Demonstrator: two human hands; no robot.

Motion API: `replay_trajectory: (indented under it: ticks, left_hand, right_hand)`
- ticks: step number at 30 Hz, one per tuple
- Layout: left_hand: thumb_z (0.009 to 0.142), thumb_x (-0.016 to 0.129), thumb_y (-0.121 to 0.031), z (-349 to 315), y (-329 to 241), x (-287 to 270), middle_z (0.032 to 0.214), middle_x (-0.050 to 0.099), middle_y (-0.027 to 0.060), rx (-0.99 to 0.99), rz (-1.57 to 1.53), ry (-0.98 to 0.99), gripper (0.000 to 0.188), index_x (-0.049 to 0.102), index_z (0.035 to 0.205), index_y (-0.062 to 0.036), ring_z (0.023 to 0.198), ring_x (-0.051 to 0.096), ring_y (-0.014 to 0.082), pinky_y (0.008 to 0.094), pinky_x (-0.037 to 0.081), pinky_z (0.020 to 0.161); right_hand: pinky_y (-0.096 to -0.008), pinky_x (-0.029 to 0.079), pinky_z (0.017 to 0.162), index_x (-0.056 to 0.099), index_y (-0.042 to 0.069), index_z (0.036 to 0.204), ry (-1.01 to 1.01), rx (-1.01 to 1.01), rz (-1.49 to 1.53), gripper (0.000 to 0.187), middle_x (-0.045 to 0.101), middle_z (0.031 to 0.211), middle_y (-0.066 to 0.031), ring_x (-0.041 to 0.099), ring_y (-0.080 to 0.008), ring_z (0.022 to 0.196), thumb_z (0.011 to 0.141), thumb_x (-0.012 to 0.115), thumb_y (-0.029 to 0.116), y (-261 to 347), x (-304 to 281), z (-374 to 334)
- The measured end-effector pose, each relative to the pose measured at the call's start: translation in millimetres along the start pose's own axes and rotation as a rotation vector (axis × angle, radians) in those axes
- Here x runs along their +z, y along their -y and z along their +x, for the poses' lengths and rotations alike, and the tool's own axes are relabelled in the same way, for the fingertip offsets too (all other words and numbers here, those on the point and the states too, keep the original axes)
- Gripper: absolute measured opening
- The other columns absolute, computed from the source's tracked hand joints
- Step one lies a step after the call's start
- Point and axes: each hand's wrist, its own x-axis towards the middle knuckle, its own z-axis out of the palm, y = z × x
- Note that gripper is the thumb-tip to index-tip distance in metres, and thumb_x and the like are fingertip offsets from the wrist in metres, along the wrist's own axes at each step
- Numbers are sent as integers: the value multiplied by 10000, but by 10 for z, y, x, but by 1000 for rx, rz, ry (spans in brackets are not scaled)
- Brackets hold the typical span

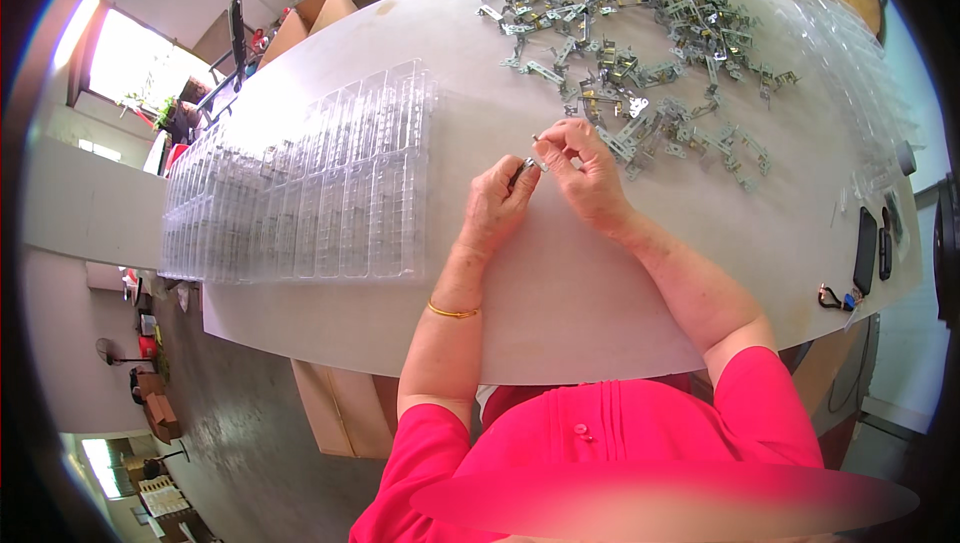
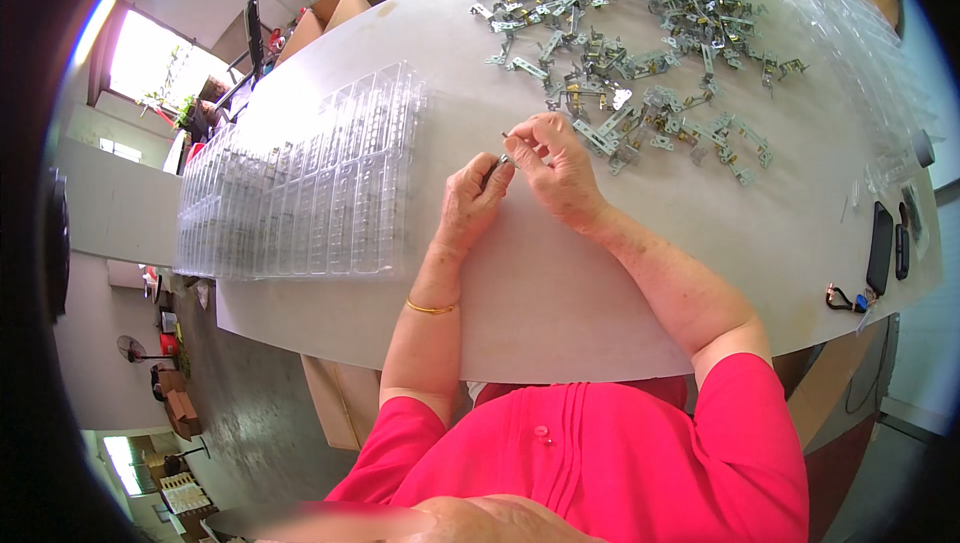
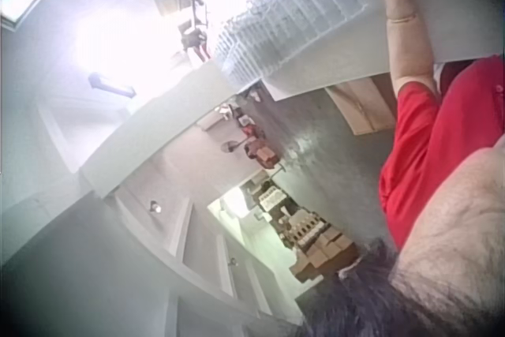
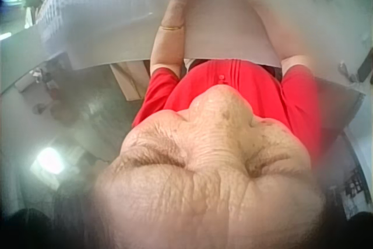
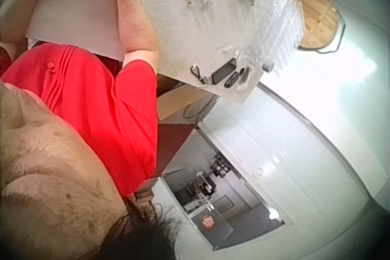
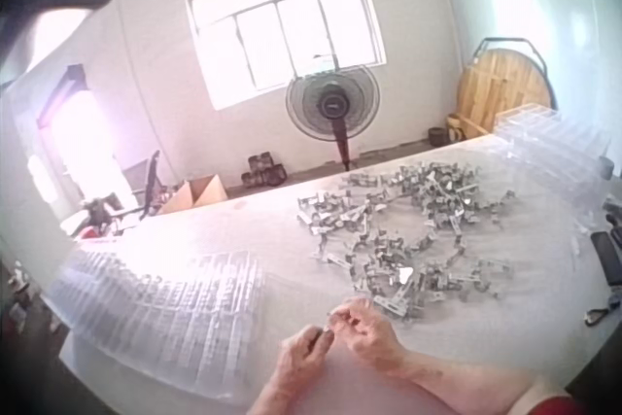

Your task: Assembling small metal hinge components and placing them into a plastic organizational tray.

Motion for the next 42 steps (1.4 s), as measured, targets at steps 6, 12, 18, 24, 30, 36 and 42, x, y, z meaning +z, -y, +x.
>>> replay_trajectory:
  ticks: [6,12,18,24,30,36,42]
  left_hand:
    - [992,589,-253,19,-82,-102,657,546,-9,-335,-573,32,259,653,876,-31,515,422,45,205,317,453]
    - [1011,546,-302,37,-57,-141,658,529,-14,-397,-786,21,308,647,908,-30,465,368,33,183,258,419]
    - [1013,542,-299,29,-52,-136,640,518,-15,-377,-780,36,306,642,905,-30,463,367,36,184,246,418]
    - [1025,520,-278,25,-62,-131,621,517,-19,-332,-678,29,301,641,901,-32,458,359,35,187,252,420]
    - [1019,538,-277,24,-66,-137,635,527,-21,-327,-645,23,292,650,899,-36,471,369,31,184,261,425]
    - [992,596,-234,6,-52,-83,668,555,-23,-275,-467,69,228,657,895,-37,529,415,26,188,311,463]
    - [952,656,-171,-17,-15,1,658,541,-22,-31,-220,-36,190,628,848,-14,580,430,51,243,360,501]
  right_hand:
    - [-230,436,590,645,88,989,21,339,309,119,581,765,23,515,-56,672,961,657,204,4,-45,32]
    - [-229,399,517,659,81,970,131,351,120,156,552,642,43,484,-43,567,977,636,235,11,-32,17]
    - [-232,392,523,667,83,955,148,340,112,151,537,640,42,475,-43,577,971,642,232,-27,4,6]
    - [-244,410,541,664,78,992,134,327,58,130,550,667,26,489,-56,599,973,632,203,-35,-2,4]
    - [-257,450,576,657,71,1027,145,303,11,123,598,710,3,534,-79,629,983,608,174,10,-3,-2]
    - [-254,499,627,629,43,1083,187,511,214,164,634,786,-15,591,-90,675,1014,513,136,96,-50,41]
    - [-250,509,688,641,45,1079,247,547,432,165,655,836,-12,588,-84,718,992,526,124,44,-107,95]
